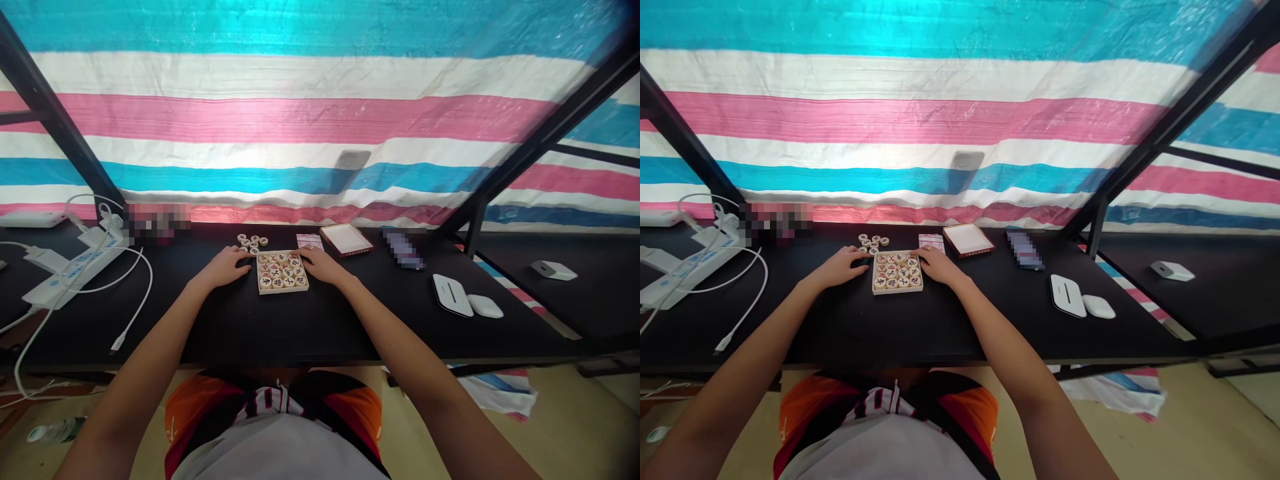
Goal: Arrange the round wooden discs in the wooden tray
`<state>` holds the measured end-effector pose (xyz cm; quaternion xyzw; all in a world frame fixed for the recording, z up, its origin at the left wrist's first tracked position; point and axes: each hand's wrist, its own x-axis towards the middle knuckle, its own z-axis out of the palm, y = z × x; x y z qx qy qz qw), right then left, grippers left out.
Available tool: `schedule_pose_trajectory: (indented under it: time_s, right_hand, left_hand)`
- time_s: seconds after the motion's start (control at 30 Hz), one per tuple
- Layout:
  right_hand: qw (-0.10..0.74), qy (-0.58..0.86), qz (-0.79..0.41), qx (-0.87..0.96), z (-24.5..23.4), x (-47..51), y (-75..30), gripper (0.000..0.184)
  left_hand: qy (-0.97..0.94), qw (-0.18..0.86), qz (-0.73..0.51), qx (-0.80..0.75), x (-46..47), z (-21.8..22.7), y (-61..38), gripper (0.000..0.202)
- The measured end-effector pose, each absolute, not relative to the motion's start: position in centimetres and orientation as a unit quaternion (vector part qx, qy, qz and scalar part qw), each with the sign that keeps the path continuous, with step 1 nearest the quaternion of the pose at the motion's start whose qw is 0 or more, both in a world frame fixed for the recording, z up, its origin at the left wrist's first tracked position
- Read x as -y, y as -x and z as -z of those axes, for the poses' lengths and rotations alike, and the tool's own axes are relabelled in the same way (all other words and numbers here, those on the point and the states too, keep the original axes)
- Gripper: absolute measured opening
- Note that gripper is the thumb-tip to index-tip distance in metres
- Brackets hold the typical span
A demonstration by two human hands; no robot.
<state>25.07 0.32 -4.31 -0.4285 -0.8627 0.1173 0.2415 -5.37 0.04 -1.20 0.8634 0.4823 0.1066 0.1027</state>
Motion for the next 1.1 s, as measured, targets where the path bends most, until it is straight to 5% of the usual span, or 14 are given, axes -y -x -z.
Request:
schedule_pose_trajectory:
  time_s: [0.57, 1.1]
  right_hand:
    - [0.244, 0.422, -0.111, 0.866, 4.5, -0.4, -25.1, 0.040]
    - [0.235, 0.432, -0.121, 0.862, 4.1, -0.3, -25.0, 0.039]
  left_hand:
    - [-0.931, 0.130, -0.179, -0.290, 2.9, 0.0, 1.6, 0.035]
    - [-0.903, 0.061, -0.197, -0.378, 1.6, 0.7, 2.3, 0.034]
